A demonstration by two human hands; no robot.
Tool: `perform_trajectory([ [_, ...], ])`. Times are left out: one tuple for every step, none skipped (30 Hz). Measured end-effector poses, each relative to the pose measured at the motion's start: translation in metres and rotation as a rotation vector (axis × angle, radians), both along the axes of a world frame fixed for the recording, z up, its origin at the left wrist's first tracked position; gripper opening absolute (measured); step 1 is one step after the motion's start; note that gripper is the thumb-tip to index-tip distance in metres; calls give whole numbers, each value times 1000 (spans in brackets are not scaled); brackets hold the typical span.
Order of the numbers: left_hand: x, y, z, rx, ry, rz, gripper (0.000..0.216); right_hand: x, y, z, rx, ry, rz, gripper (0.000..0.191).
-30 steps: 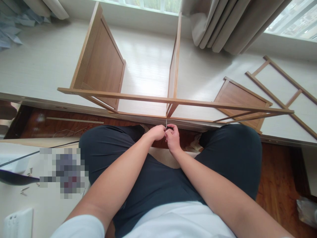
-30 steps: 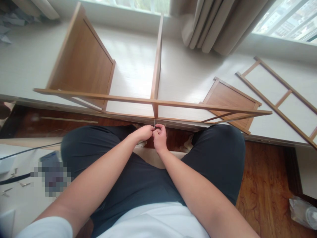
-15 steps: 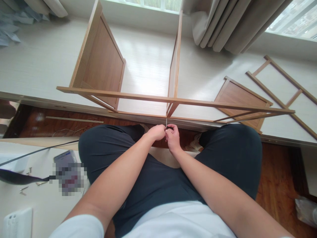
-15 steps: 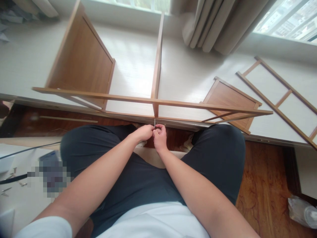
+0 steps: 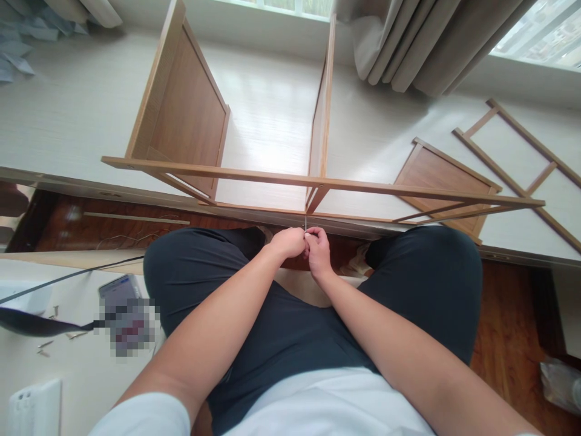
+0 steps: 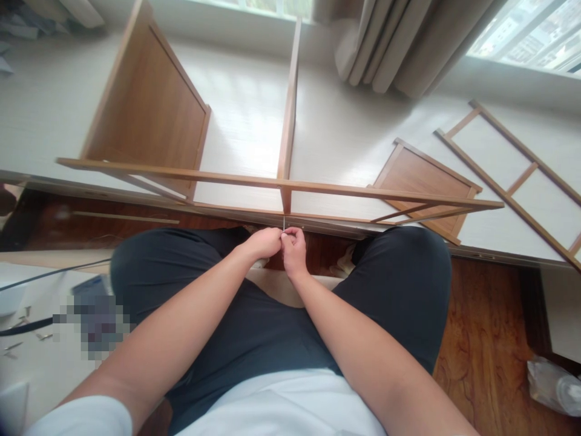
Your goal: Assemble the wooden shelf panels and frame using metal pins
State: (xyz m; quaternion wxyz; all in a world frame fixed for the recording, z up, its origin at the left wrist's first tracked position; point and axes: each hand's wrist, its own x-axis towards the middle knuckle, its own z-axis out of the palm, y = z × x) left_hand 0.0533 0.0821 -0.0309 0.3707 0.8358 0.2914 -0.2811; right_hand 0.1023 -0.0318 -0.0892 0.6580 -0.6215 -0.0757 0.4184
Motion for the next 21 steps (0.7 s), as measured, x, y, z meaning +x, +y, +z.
perform_trajectory([
  [0,0,-1,2,-8,0,30,0,0,1,-6,0,4,30],
  [-1,-1,-1,7,-13,-3,30,0,0,1,-14,-4,8,33],
  [-1,-1,-1,13,-15,-9,30,0,0,2,-25,-13,9,35],
  [-1,-2,-1,20,-14,-15,30,0,0,2,-37,-24,9,37],
  [-1,-2,-1,27,-13,-20,31,0,0,1,-47,-35,7,39],
  [0,-3,0,33,-11,-25,31,0,0,1,-55,-45,4,40],
  [0,-3,1,37,-10,-30,31,0,-1,1,-60,-50,1,41],
  [0,-4,2,40,-9,-33,32,0,-1,0,-62,-51,-2,42],
  [0,-4,3,42,-9,-35,32,0,-1,0,-63,-48,-2,42],
  [0,-5,3,43,-10,-36,31,0,-1,0,-64,-43,-1,42],
  [1,-5,4,43,-8,-35,31,1,0,1,-65,-37,-2,43],
  [1,-5,5,42,-5,-35,30,1,0,2,-67,-30,-3,43],
  [1,-5,6,42,-4,-35,29,1,0,3,-69,-24,-7,43],
  [1,-5,7,40,-3,-37,28,2,0,4,-69,-18,-10,43],
  [1,-5,7,40,-4,-40,28,3,1,5,-67,-13,-14,43],
  [1,-5,8,41,-3,-42,28,3,1,5,-63,-11,-18,43],
  [1,-5,8,44,-2,-42,28,4,1,6,-58,-14,-18,43],
  [1,-5,9,51,-2,-40,28,5,2,6,-55,-21,-17,42],
  [1,-5,9,64,-1,-36,28,6,2,6,-55,-32,-14,41],
  [1,-5,9,79,1,-32,28,7,2,6,-57,-44,-10,41],
  [1,-5,9,97,3,-27,28,7,2,5,-58,-54,-4,40],
])
